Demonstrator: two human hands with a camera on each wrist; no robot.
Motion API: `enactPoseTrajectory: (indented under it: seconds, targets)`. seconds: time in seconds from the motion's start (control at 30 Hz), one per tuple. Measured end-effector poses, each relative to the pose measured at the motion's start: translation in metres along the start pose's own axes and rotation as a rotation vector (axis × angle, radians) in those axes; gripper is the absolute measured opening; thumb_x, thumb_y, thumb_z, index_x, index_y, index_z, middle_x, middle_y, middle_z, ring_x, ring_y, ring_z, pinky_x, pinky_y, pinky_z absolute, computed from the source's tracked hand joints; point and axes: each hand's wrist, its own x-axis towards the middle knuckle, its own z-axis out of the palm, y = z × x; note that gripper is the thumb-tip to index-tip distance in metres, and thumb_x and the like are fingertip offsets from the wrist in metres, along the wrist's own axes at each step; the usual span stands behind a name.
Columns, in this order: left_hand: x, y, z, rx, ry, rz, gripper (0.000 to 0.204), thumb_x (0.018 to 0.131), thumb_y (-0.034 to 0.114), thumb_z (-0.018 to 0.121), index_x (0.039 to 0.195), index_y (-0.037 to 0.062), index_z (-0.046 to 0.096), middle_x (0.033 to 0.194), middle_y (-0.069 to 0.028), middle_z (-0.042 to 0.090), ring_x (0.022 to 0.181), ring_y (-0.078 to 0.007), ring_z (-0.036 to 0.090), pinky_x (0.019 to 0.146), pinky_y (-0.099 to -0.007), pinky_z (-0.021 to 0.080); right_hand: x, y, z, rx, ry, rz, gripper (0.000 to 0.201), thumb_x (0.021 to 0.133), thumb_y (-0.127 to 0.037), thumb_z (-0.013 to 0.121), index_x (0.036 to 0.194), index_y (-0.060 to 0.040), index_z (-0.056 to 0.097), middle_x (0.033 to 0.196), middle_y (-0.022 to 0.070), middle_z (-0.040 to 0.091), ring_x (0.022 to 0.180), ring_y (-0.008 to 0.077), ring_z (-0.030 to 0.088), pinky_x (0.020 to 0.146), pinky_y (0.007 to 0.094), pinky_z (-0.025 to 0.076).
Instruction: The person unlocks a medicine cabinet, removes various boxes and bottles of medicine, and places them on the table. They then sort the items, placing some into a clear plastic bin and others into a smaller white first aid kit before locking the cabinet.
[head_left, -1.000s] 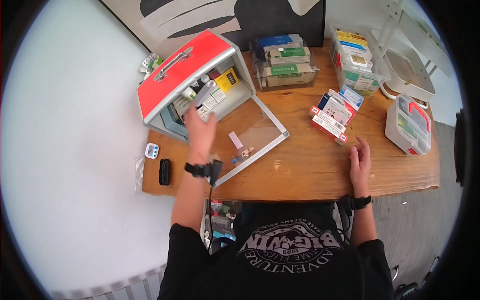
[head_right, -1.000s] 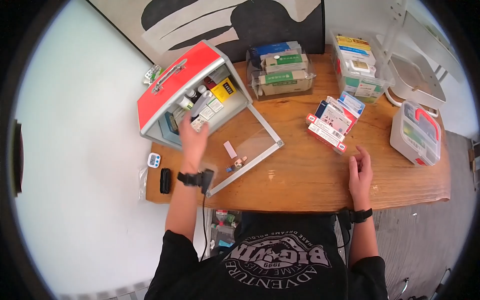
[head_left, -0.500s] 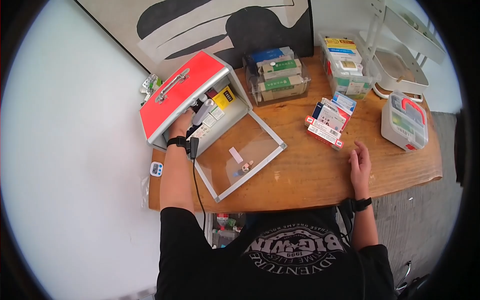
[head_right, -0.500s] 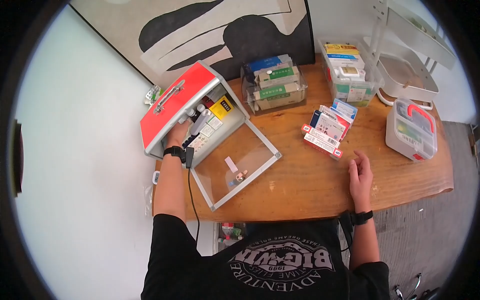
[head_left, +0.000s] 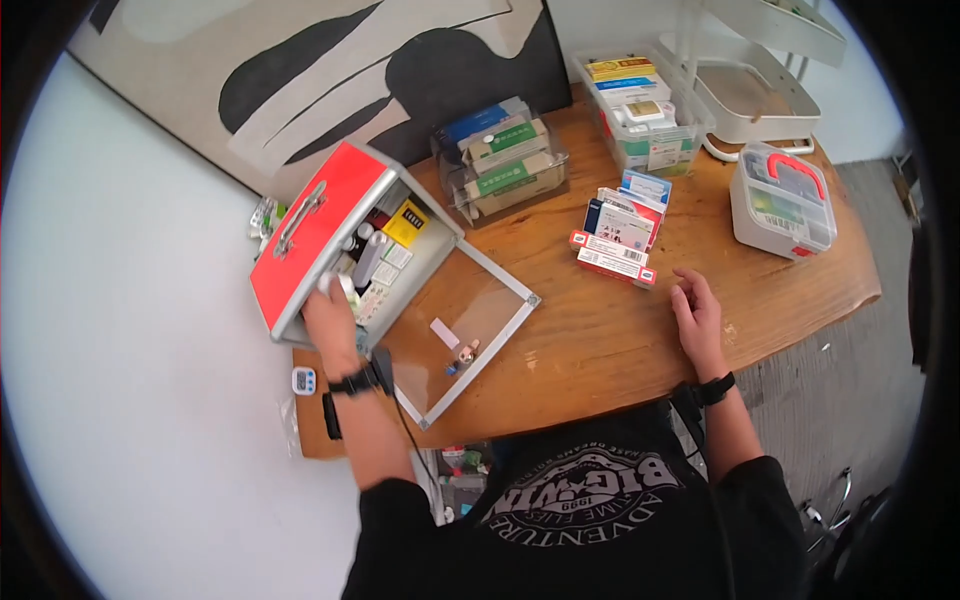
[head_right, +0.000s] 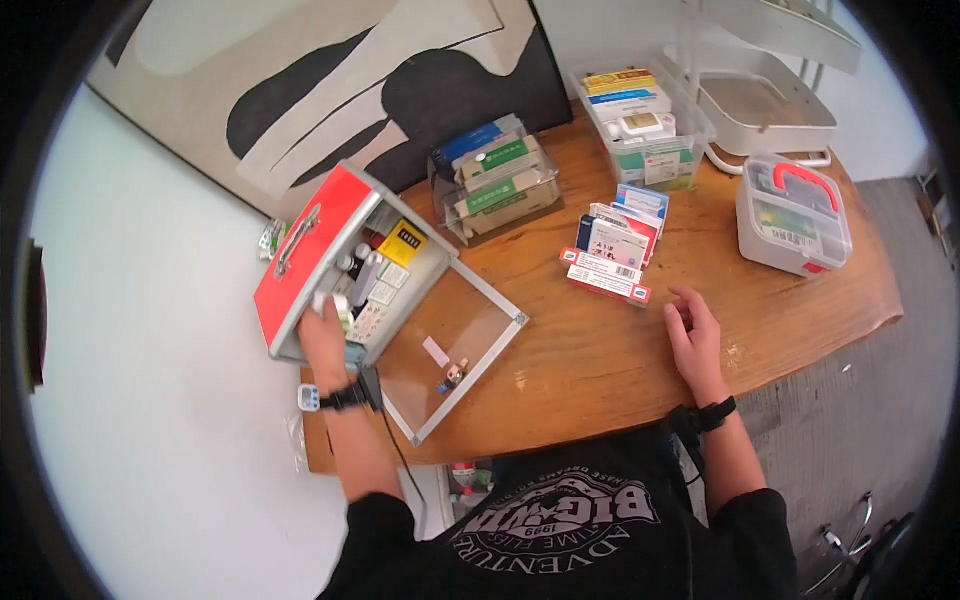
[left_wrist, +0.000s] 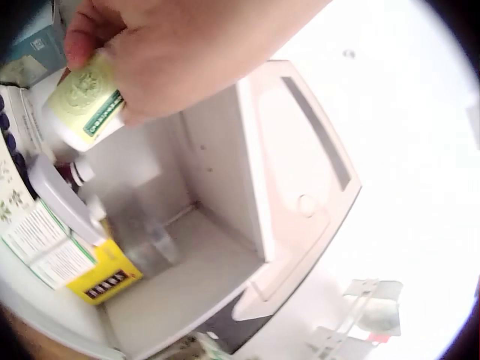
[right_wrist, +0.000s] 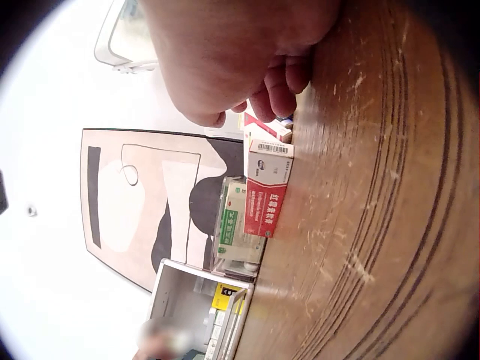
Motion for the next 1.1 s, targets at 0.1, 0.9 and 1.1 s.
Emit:
enactPoseTrajectory:
  seconds: [0.1, 0.9, 1.1]
  targets:
    - [-0.043, 0.059, -0.007, -0.316, -0.183, -0.007, 0.052, 0.102, 0.019, 0.068, 0.146, -0.0047, 0.054, 0.138, -0.0290, 0.063, 0.125, -0.0394, 0.064, 0.109, -0.0457, 0.048, 0.002, -0.003, -0.001, -0.072, -0.012, -0.006, 0.028, 0.103, -0.011, 0.068, 0.129, -0.0010, 0.065, 0.089, 0.0011, 0.062, 0.078, 0.0091, 0.057, 0.071, 0.0260, 0.050]
    - [-0.035, 0.112, 0.047, -0.234, -0.093, 0.168, 0.058, 0.091, 0.024, 0.078, 0.142, 0.0024, 0.059, 0.137, -0.0246, 0.063, 0.132, -0.0416, 0.056, 0.116, -0.0502, 0.042, 0.002, 0.010, -0.001, 0.035, -0.001, 0.031, 0.024, 0.106, -0.010, 0.062, 0.127, -0.0004, 0.066, 0.087, -0.0015, 0.058, 0.077, 0.0073, 0.054, 0.070, 0.0239, 0.046]
    - [0.027, -0.021, 0.063, 0.151, -0.054, 0.192, 0.062, 0.087, 0.032, 0.081, 0.138, 0.0017, 0.063, 0.136, -0.0268, 0.063, 0.130, -0.0451, 0.057, 0.113, -0.0516, 0.044, 0.004, 0.007, -0.001, -0.057, -0.054, -0.011, 0.024, 0.106, -0.010, 0.062, 0.128, 0.0001, 0.066, 0.087, -0.0012, 0.057, 0.077, 0.0074, 0.053, 0.070, 0.0237, 0.046]
